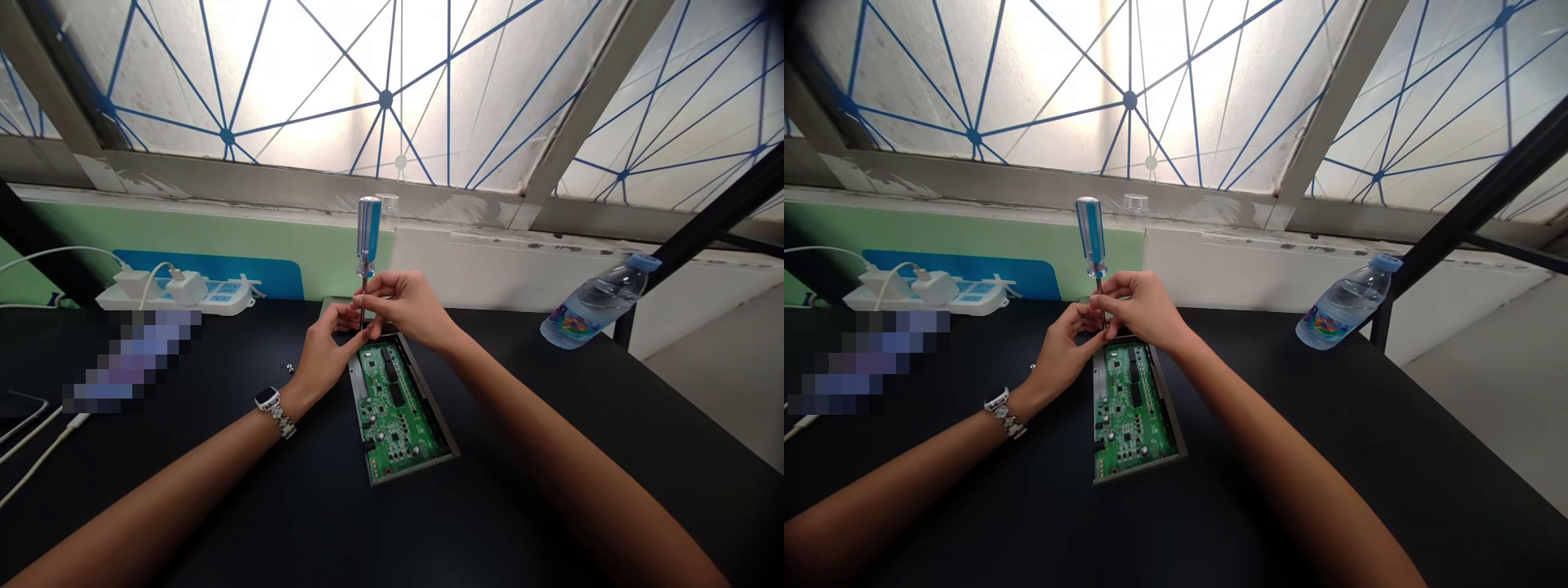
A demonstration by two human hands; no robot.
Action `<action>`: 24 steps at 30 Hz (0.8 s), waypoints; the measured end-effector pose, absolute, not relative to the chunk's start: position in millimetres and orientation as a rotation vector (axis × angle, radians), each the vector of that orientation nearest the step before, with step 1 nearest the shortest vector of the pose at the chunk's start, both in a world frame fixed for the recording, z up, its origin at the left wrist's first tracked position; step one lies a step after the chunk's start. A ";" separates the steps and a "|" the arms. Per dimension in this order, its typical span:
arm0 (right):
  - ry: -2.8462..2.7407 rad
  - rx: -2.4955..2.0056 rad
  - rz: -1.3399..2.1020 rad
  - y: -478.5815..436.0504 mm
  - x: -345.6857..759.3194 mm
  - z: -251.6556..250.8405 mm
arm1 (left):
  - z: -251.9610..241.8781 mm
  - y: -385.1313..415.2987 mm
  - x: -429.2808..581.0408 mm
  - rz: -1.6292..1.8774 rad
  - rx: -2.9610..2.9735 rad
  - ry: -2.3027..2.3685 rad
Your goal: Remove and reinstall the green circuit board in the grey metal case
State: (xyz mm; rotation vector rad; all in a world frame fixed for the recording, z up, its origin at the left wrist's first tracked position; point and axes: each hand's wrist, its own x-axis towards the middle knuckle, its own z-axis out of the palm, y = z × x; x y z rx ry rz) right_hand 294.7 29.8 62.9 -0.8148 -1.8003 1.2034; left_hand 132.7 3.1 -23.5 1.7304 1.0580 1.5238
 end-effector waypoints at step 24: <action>-1.867 -0.910 1.374 21.7 300.5 79.3 | -23.0 -0.4 130.8 1.461 1.751 1.019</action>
